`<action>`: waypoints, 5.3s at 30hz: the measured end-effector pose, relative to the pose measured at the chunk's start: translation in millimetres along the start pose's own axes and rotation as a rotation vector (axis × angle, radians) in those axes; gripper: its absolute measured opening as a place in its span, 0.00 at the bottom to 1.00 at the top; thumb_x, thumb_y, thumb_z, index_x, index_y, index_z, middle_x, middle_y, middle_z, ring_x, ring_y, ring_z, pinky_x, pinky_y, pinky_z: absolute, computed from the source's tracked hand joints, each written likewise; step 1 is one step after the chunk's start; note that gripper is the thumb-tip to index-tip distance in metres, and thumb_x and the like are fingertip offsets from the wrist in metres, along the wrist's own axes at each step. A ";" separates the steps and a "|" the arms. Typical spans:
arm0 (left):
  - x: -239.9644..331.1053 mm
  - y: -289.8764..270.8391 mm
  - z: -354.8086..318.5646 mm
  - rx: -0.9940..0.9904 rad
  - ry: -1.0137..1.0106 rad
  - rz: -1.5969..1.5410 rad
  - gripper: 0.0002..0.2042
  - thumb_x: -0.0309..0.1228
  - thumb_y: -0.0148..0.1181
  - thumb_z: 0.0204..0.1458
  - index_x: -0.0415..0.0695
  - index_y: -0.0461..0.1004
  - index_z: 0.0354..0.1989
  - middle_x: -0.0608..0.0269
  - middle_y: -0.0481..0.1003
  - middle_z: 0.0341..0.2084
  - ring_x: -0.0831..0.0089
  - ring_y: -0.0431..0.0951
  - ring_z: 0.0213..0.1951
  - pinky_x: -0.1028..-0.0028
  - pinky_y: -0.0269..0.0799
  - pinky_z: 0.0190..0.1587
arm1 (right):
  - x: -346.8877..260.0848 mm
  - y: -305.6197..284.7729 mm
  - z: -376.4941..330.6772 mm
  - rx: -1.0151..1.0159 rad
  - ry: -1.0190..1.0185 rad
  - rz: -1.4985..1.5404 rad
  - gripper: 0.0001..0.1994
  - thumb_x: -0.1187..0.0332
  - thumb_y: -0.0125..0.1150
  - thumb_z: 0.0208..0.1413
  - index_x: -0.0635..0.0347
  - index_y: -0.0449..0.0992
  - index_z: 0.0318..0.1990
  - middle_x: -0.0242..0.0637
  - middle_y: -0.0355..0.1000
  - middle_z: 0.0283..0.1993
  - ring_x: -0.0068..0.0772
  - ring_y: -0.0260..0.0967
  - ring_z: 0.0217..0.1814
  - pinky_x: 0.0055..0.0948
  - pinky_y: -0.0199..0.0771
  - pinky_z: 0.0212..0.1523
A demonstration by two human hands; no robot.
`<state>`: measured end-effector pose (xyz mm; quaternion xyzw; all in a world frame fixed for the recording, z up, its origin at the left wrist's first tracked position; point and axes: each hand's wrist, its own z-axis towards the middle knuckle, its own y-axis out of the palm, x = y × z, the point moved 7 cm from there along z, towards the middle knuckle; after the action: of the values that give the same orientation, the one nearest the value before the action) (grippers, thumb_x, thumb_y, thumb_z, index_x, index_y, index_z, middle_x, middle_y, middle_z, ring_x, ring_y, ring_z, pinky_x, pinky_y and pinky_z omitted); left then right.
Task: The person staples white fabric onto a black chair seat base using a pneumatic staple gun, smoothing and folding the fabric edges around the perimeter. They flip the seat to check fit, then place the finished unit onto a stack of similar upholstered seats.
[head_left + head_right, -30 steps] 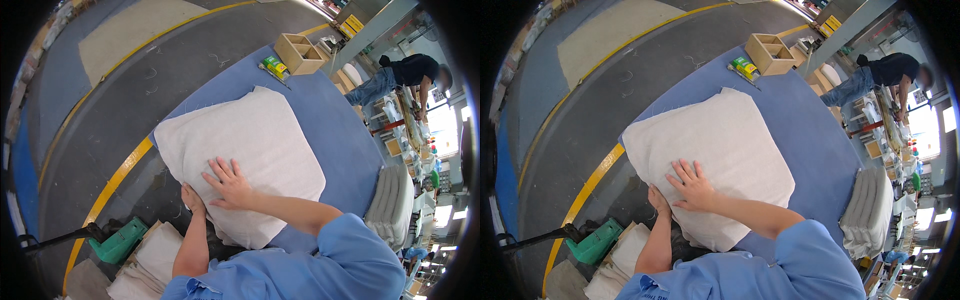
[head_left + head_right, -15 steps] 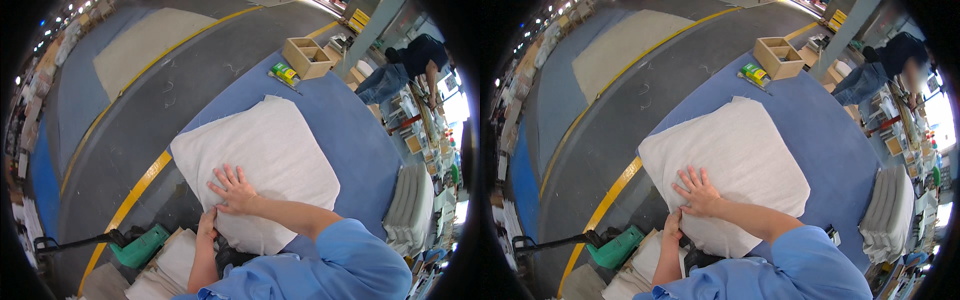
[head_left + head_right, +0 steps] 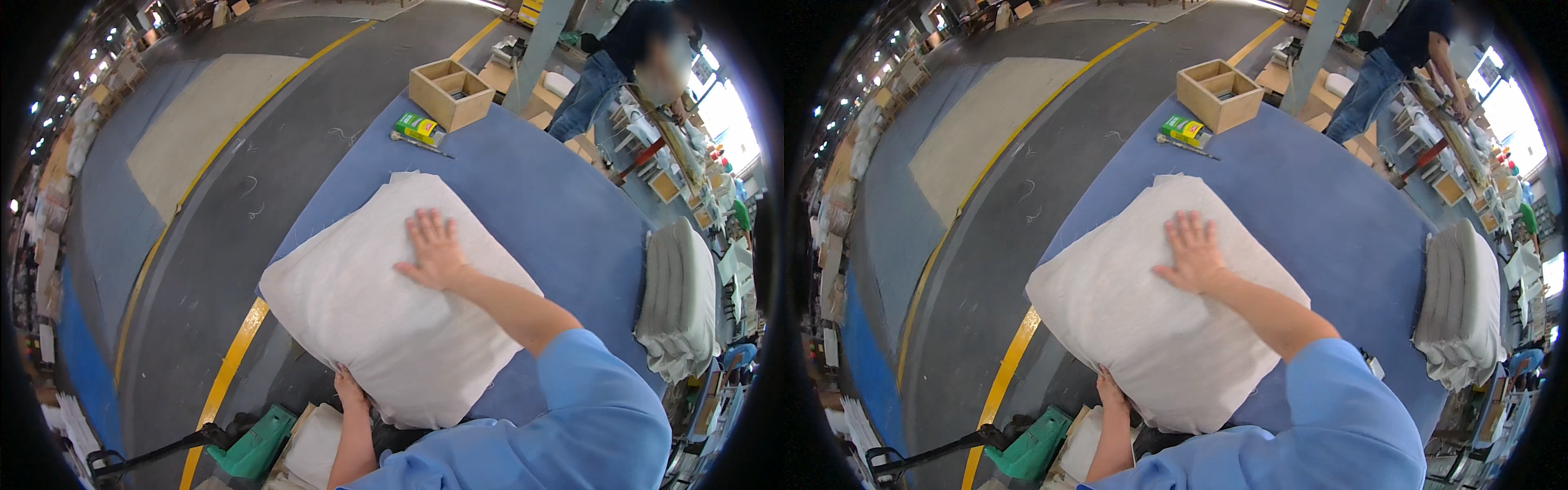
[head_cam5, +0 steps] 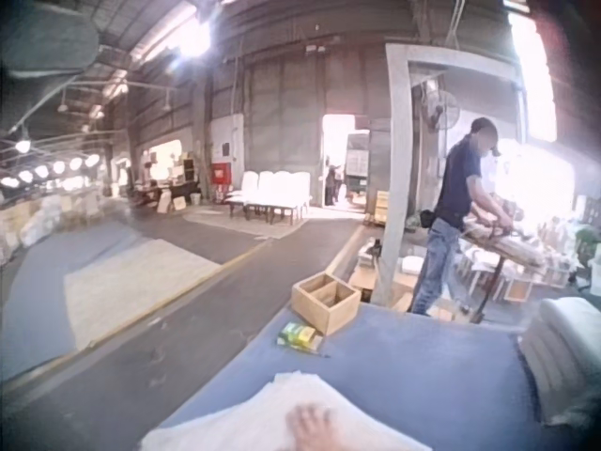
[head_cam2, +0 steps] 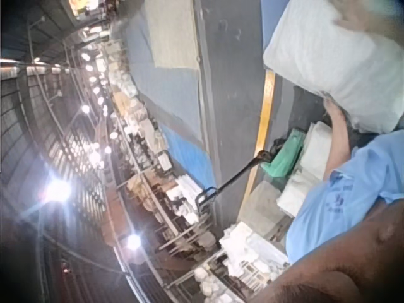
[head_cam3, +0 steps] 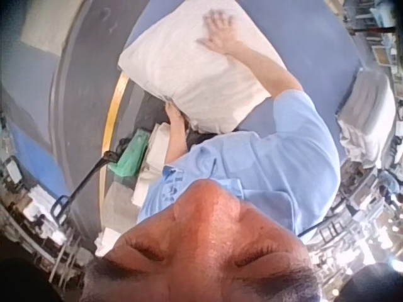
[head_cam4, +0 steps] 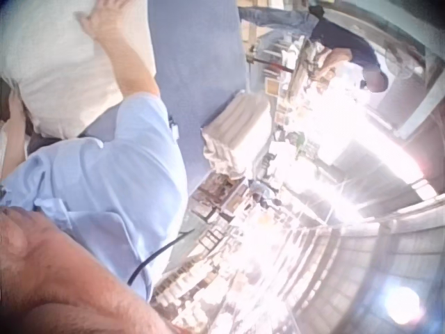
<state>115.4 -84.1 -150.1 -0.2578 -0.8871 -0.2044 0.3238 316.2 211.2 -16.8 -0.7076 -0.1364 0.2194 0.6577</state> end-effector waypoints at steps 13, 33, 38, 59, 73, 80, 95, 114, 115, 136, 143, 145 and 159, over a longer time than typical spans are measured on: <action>8.5 -3.2 2.3 0.118 0.086 0.033 0.22 0.45 0.48 0.72 0.37 0.68 0.58 0.48 0.77 0.50 0.56 0.81 0.47 0.58 0.80 0.50 | -201.6 30.3 13.7 0.047 -0.630 0.321 0.43 0.36 0.51 0.63 0.51 0.54 0.78 0.53 0.42 0.82 0.55 0.31 0.86 0.68 0.27 0.78; -2.4 3.4 6.3 -0.021 0.044 -0.031 0.25 0.50 0.46 0.72 0.37 0.68 0.59 0.49 0.77 0.52 0.56 0.80 0.49 0.58 0.80 0.48 | -182.0 42.9 -191.8 -0.280 -0.726 0.137 0.43 0.33 0.56 0.57 0.43 0.59 0.75 0.51 0.40 0.82 0.67 0.27 0.84 0.74 0.32 0.75; 6.2 5.0 10.4 -0.258 0.124 -0.068 0.22 0.47 0.46 0.72 0.36 0.66 0.56 0.46 0.76 0.51 0.54 0.80 0.50 0.54 0.81 0.47 | -179.3 40.5 -157.6 -0.250 -0.857 0.191 0.36 0.38 0.58 0.59 0.46 0.68 0.70 0.49 0.47 0.81 0.54 0.33 0.85 0.70 0.35 0.76; 26.4 13.4 5.1 -0.224 0.059 0.067 0.31 0.52 0.47 0.70 0.40 0.60 0.71 0.45 0.69 0.64 0.50 0.72 0.63 0.46 0.73 0.61 | 135.0 -24.5 -74.3 -0.136 0.722 0.611 0.40 0.33 0.41 0.64 0.65 0.75 0.59 0.55 0.76 0.58 0.55 0.73 0.62 0.48 0.73 0.61; 322.7 211.0 -262.3 -0.776 0.668 0.328 0.28 0.47 0.49 0.70 0.34 0.64 0.66 0.46 0.73 0.59 0.56 0.78 0.54 0.60 0.78 0.55 | 85.6 -30.3 -88.6 0.557 0.763 1.697 0.35 0.39 0.45 0.70 0.64 0.71 0.67 0.45 0.72 0.66 0.40 0.65 0.71 0.36 0.60 0.71; 165.2 300.7 -347.6 -1.052 1.371 1.303 0.09 0.31 0.62 0.63 0.38 0.75 0.33 0.47 0.73 0.22 0.61 0.73 0.25 0.63 0.70 0.34 | 83.8 -34.1 -105.2 0.561 0.117 2.511 0.31 0.42 0.49 0.68 0.59 0.70 0.65 0.45 0.71 0.65 0.46 0.68 0.68 0.55 0.68 0.67; -94.2 253.1 -214.8 -1.304 1.018 1.464 0.10 0.37 0.60 0.61 0.43 0.74 0.33 0.45 0.78 0.25 0.43 0.81 0.31 0.50 0.75 0.33 | 70.1 -40.4 -418.2 0.667 0.476 0.474 0.22 0.73 0.73 0.46 0.54 0.78 0.51 0.43 0.70 0.55 0.46 0.71 0.55 0.41 0.74 0.53; -93.6 264.2 -189.6 -1.055 0.717 1.518 0.13 0.36 0.64 0.56 0.37 0.73 0.27 0.45 0.75 0.20 0.44 0.78 0.26 0.54 0.71 0.31 | 97.8 -20.6 -322.6 0.250 0.291 0.407 0.05 0.67 0.69 0.48 0.52 0.79 0.32 0.30 0.75 0.41 0.38 0.70 0.49 0.42 0.67 0.51; -95.1 262.8 -192.1 -1.063 0.712 1.506 0.14 0.36 0.64 0.56 0.38 0.73 0.28 0.44 0.75 0.20 0.43 0.78 0.26 0.53 0.71 0.32 | 100.5 -23.0 -332.7 0.348 0.311 0.472 0.05 0.68 0.69 0.48 0.53 0.79 0.33 0.31 0.76 0.42 0.40 0.71 0.50 0.42 0.68 0.52; -78.9 263.1 -193.5 -1.105 1.091 1.656 0.11 0.39 0.57 0.62 0.45 0.74 0.35 0.52 0.79 0.30 0.48 0.82 0.34 0.50 0.76 0.36 | 229.5 28.9 -535.1 0.809 1.568 1.039 0.19 0.77 0.65 0.48 0.69 0.72 0.49 0.35 0.76 0.35 0.33 0.73 0.31 0.35 0.74 0.33; -82.6 267.0 -187.4 -1.182 1.007 1.645 0.11 0.38 0.57 0.61 0.44 0.75 0.34 0.51 0.80 0.29 0.48 0.82 0.35 0.50 0.77 0.37 | 149.8 -45.7 -485.9 0.580 1.000 1.055 0.27 0.76 0.72 0.51 0.65 0.73 0.61 0.38 0.77 0.52 0.31 0.73 0.55 0.33 0.72 0.57; -78.2 265.5 -184.1 -1.188 1.013 1.617 0.11 0.38 0.57 0.61 0.43 0.75 0.34 0.52 0.80 0.28 0.48 0.82 0.35 0.50 0.76 0.37 | 109.8 -62.8 -453.1 0.478 0.880 1.121 0.30 0.75 0.72 0.53 0.64 0.70 0.64 0.39 0.77 0.56 0.31 0.74 0.56 0.34 0.72 0.60; -83.4 268.2 -175.7 -1.258 0.921 1.601 0.10 0.38 0.57 0.60 0.44 0.75 0.33 0.50 0.81 0.29 0.47 0.82 0.36 0.49 0.75 0.37 | 43.6 -50.9 -370.3 -0.099 0.657 0.978 0.34 0.71 0.71 0.55 0.47 0.64 0.70 0.47 0.79 0.52 0.50 0.78 0.52 0.42 0.76 0.56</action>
<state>410.8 5.9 -30.1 -0.7724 0.0009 -0.4253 0.4717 540.2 -85.3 42.2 -0.7489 0.4065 0.2598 0.4543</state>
